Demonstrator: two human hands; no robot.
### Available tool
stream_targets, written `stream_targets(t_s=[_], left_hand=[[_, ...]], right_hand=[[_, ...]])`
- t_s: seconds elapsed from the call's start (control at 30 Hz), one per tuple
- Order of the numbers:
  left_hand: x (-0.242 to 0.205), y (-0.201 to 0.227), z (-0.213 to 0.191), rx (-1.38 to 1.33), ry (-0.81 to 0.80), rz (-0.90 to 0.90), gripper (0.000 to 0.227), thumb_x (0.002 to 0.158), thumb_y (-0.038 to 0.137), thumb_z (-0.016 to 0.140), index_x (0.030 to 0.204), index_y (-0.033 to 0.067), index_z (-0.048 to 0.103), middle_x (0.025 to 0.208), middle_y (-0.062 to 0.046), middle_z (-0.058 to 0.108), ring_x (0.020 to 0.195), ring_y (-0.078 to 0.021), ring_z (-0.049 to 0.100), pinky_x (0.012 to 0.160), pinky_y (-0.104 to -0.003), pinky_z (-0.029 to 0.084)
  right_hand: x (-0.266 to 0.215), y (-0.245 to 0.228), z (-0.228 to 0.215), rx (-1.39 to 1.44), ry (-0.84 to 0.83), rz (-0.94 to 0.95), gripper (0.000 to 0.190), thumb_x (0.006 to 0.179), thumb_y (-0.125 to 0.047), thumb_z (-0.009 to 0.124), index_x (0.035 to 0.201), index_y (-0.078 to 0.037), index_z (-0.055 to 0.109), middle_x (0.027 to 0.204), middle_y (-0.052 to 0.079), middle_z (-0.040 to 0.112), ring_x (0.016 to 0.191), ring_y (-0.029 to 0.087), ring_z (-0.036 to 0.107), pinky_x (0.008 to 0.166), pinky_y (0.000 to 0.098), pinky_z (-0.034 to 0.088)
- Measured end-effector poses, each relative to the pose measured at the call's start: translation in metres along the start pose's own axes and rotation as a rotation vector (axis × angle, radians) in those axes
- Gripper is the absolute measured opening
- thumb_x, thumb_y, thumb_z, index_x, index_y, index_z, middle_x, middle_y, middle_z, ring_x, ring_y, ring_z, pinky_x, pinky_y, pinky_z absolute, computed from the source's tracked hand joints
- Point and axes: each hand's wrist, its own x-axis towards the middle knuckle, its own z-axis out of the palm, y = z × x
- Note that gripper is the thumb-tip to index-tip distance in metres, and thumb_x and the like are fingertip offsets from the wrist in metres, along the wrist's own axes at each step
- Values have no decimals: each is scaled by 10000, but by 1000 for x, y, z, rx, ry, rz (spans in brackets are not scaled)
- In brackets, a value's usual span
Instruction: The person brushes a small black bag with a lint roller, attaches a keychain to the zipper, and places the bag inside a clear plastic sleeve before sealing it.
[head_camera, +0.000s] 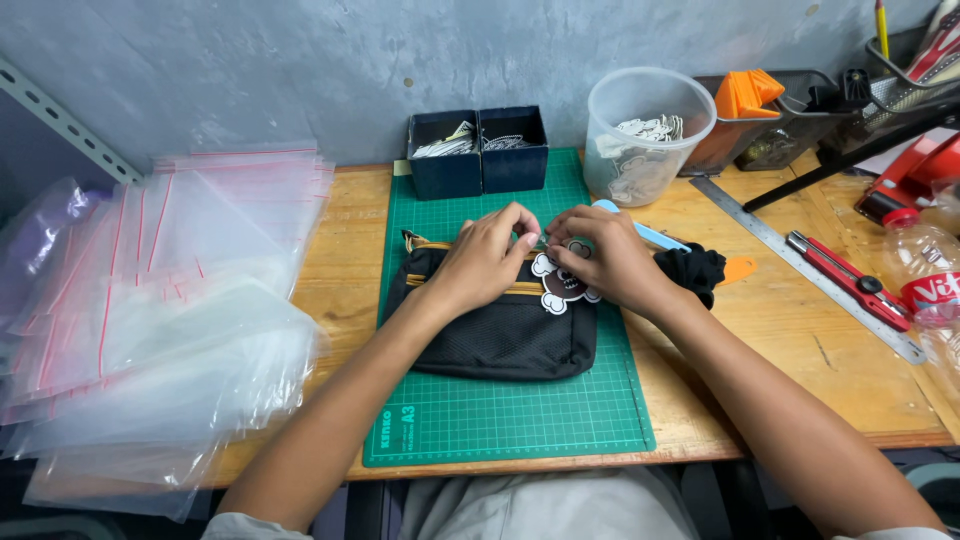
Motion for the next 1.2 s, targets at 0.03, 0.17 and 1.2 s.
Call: stream_targets(t_s=[0.03, 0.17, 1.2], left_hand=[[-2, 2, -1, 0, -2, 1, 138, 1132, 267, 637, 1235, 178, 664, 1074, -48, 792, 969, -307, 765, 882, -486, 531], [-6, 15, -7, -146, 74, 59, 203, 1023, 155, 727, 1217, 120, 777, 960, -88, 832, 749, -283, 777, 745, -423, 583], [-11, -43, -12, 375, -119, -50, 94, 1032, 274, 799, 1061, 243, 715, 984, -12, 672, 1062, -319, 704, 935, -514, 568]], right_hand=[[0, 0, 0, 0, 1, 2, 57, 976, -198, 851, 965, -156, 814, 1157, 46, 836, 1058, 361, 796, 916, 469, 561], [0, -1, 1, 21, 6, 18, 46, 973, -181, 838, 951, -145, 818, 1152, 63, 834, 1028, 373, 806, 898, 468, 586], [0, -37, -43, 242, -500, 614, 137, 920, -34, 894, 1030, 46, 875, 804, 205, 853, 684, 302, 858, 662, 414, 732]])
